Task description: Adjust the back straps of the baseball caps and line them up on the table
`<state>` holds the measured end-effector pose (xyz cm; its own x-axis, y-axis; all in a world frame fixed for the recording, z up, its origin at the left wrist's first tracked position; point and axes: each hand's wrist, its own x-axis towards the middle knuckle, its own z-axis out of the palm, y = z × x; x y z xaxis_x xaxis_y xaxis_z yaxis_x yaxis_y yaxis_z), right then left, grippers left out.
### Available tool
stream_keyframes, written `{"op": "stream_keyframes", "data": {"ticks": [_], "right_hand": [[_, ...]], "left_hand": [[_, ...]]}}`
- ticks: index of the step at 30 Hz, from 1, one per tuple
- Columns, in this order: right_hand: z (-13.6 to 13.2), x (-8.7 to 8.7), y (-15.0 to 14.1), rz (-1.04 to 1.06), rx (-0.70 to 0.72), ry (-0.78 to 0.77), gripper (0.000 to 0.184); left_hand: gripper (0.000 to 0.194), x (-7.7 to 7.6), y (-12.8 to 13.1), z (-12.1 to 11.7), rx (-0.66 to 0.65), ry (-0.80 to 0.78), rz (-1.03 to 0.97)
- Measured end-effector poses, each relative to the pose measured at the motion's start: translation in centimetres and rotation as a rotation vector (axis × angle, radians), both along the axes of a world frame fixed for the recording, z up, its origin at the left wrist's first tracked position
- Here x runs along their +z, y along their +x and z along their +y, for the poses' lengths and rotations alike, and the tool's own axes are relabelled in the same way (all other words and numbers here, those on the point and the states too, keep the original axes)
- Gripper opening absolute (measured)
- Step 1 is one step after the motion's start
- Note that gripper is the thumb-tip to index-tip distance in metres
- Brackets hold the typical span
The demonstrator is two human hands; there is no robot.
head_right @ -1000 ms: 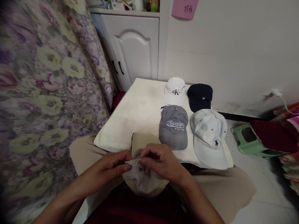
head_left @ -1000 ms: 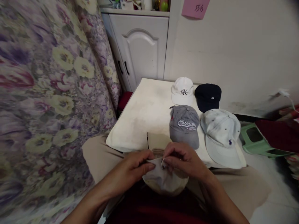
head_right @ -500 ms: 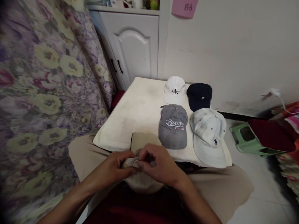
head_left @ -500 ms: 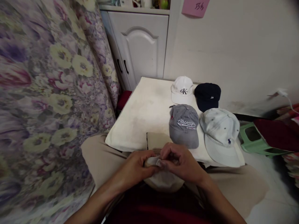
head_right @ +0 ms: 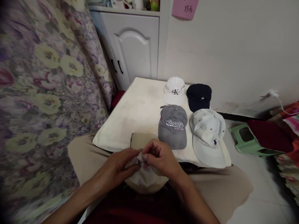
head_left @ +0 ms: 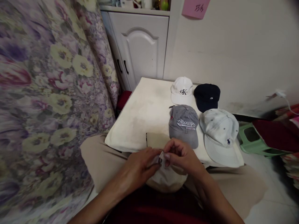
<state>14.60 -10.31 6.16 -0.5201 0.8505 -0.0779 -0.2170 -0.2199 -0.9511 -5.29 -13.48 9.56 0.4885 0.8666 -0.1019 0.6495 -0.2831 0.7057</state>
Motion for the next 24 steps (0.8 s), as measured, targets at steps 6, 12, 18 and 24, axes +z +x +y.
{"op": "stream_keyframes", "data": {"ticks": [6,12,18,24], "right_hand": [[0.3,-0.6,0.0,0.138,-0.054,-0.133,0.023],[0.2,-0.7,0.0,0.136,-0.087,-0.158,0.022],[0.3,-0.6,-0.1,0.117,-0.117,-0.139,0.023],[0.1,-0.8,0.0,0.133,-0.092,-0.104,0.025]], "left_hand": [[0.027,-1.6,-0.3,-0.2,-0.062,0.318,0.235],[0.024,-1.5,0.1,-0.2,-0.107,0.384,0.167],[0.015,-1.3,1.1,-1.0,-0.013,0.190,0.054],[0.026,-2.1,0.7,-1.1,-0.048,0.262,0.080]]}}
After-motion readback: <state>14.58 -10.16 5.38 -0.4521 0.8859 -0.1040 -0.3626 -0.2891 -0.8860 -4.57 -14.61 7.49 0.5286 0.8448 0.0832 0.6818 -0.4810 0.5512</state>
